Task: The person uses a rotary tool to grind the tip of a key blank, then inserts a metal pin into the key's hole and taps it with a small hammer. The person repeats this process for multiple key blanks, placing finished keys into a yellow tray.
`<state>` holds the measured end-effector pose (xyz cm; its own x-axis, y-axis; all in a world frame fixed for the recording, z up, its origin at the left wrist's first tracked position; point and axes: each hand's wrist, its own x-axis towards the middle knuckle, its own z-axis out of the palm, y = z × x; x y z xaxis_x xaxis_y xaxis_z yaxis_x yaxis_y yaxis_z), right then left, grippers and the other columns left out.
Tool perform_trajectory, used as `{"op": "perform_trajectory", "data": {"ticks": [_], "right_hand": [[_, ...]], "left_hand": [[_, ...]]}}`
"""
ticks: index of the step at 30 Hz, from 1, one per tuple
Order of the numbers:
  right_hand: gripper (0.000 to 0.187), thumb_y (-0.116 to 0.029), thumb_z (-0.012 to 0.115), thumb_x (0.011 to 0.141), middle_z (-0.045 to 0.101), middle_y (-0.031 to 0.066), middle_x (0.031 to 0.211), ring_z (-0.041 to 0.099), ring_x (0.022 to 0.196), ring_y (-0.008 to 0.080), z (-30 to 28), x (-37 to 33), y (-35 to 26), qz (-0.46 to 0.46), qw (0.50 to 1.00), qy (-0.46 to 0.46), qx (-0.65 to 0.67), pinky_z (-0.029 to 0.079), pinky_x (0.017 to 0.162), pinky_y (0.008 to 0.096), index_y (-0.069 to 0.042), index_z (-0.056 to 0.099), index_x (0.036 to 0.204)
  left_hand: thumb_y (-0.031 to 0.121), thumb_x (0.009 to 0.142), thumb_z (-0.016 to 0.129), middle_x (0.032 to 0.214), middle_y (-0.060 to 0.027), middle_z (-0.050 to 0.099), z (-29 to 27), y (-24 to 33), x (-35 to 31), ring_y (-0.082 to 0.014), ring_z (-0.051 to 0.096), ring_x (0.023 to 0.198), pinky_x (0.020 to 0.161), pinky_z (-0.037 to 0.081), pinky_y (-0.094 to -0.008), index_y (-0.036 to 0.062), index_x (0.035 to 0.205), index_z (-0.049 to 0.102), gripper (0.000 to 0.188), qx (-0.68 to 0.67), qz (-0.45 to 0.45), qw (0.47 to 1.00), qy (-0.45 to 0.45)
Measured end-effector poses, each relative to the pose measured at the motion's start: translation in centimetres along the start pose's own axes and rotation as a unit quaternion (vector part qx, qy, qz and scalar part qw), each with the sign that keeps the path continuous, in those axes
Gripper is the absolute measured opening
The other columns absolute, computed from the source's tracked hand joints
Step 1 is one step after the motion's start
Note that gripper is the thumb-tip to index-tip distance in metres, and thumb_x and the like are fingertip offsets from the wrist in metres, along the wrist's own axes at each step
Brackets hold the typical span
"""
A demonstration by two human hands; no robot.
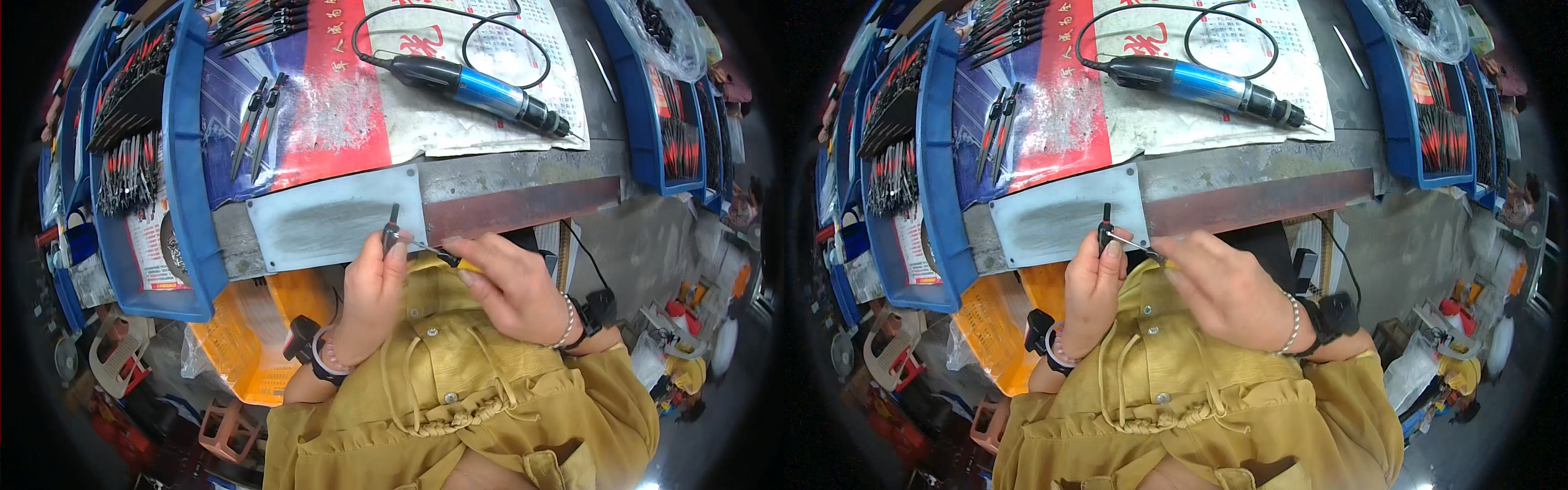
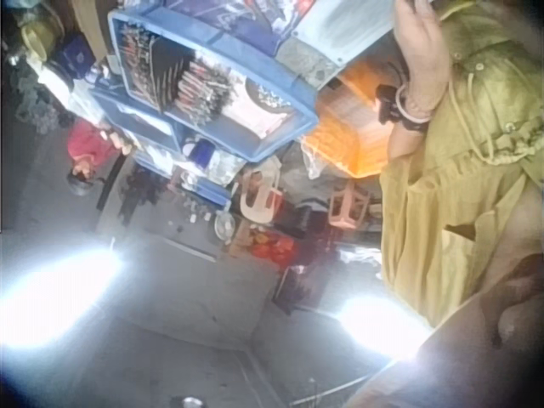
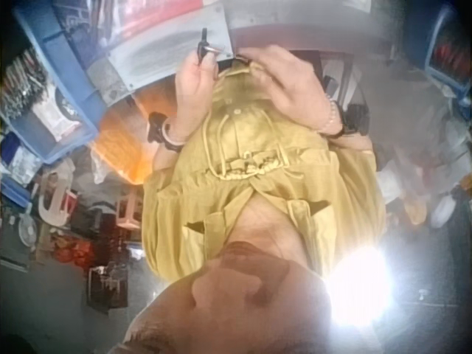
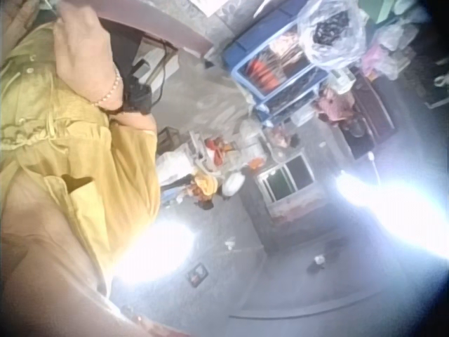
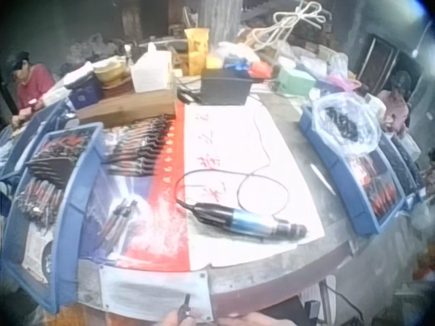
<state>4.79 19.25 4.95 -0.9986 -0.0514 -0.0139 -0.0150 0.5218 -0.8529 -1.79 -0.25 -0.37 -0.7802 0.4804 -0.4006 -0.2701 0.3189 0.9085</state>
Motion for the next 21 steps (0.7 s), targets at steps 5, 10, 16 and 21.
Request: {"op": "perform_trajectory", "data": {"ticks": [5, 10, 16, 21], "right_hand": [[0.031, -0.001, 0.062, 0.086, 0.060, 0.0140, 0.077, 0.058, 0.059, 0.0284, 0.7, -0.3, 0.0, -0.025, 0.995, 0.030, -0.097, 0.047, 0.055, 0.0328, 0.002, 0.062, 0.116], [0.025, -0.008, 0.066, 0.088, 0.066, 0.0191, 0.085, 0.065, 0.069, 0.0283, 0.5, 0.1, 0.6, 0.320, 0.875, 0.022, 0.364, 0.055, 0.063, 0.0322, 0.002, 0.065, 0.110], [0.038, -0.004, 0.070, 0.078, 0.057, 0.0067, 0.072, 0.058, 0.053, 0.0194, 0.2, -0.7, -1.1, -0.084, 0.961, -0.044, -0.261, 0.045, 0.044, 0.0309, -0.002, 0.067, 0.116], [0.039, -0.002, 0.069, 0.079, 0.065, 0.0109, 0.083, 0.064, 0.062, 0.0222, 1.6, -0.9, 0.6, -0.008, 0.998, -0.004, -0.063, 0.051, 0.054, 0.0311, -0.001, 0.066, 0.118]], "left_hand": [[0.008, 0.095, 0.057, 0.074, -0.0249, 0.060, 1.3, -0.9, 0.0, -0.0451, 0.060, 0.065, 0.055, 0.045, -0.0499, -0.0036, 0.107, 0.052, 0.018, 0.213, 0.134, 0.964, 0.084], [0.009, 0.100, 0.047, 0.075, -0.0210, 0.058, 1.9, -0.9, -0.4, -0.0415, 0.058, 0.066, 0.057, 0.044, -0.0425, -0.0029, 0.102, 0.054, 0.014, 0.250, 0.125, 0.954, 0.106], [0.009, 0.100, 0.047, 0.078, -0.0209, 0.060, 2.0, -1.1, -0.4, -0.0427, 0.060, 0.069, 0.059, 0.045, -0.0438, -0.0029, 0.101, 0.053, 0.013, 0.237, 0.112, 0.959, 0.108], [0.004, 0.092, 0.058, 0.075, -0.0242, 0.061, 2.1, -1.9, -0.1, -0.0442, 0.060, 0.064, 0.054, 0.046, -0.0478, -0.0034, 0.104, 0.054, 0.015, 0.258, 0.179, 0.940, 0.135]]}}
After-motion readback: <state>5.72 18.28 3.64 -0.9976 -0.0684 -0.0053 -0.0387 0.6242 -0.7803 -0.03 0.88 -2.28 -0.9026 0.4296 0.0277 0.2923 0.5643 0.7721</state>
